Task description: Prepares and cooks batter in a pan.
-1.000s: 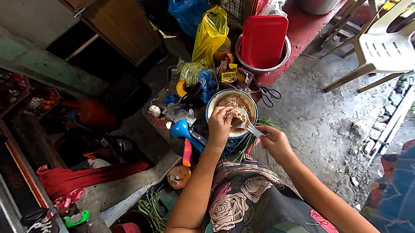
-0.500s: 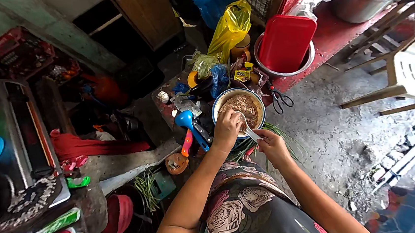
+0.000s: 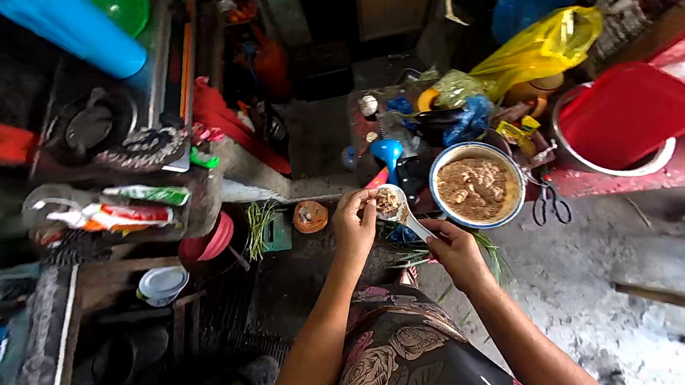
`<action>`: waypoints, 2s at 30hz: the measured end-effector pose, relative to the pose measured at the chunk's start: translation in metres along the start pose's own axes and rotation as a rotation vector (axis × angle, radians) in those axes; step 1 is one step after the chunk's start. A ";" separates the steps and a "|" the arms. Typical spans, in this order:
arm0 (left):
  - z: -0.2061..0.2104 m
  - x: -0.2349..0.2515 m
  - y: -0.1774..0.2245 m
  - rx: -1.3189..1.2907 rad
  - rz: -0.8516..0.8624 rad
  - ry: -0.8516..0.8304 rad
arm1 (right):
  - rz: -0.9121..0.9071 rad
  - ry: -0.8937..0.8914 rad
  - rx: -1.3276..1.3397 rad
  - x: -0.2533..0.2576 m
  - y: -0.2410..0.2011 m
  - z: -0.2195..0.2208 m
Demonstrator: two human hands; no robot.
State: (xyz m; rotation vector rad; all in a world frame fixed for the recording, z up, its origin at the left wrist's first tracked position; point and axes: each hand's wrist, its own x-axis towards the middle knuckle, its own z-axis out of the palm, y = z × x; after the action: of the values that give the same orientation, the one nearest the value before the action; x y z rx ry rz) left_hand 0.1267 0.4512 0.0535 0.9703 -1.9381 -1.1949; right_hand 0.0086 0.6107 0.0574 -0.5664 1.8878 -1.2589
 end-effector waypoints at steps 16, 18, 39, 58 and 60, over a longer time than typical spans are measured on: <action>-0.313 -0.098 -0.091 0.478 -0.282 0.162 | -0.195 -0.556 -0.298 -0.050 -0.065 0.314; -0.336 -0.110 -0.110 0.558 -0.284 0.257 | -0.228 -0.625 -0.372 -0.055 -0.071 0.346; -0.518 -0.081 -0.180 0.494 -0.859 0.591 | -0.482 -1.133 -0.696 0.013 -0.157 0.587; -0.690 -0.102 -0.209 0.357 -0.779 0.955 | -0.301 -1.284 -0.504 0.022 -0.206 0.766; -0.709 -0.105 -0.211 0.348 -0.807 0.915 | -0.308 -1.300 -0.518 0.008 -0.213 0.789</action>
State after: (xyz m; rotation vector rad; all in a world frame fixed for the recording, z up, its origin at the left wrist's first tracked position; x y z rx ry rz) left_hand 0.8159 0.1681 0.1066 2.1405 -1.0136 -0.5506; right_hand 0.6242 0.0739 0.0878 -1.5236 0.9535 -0.2759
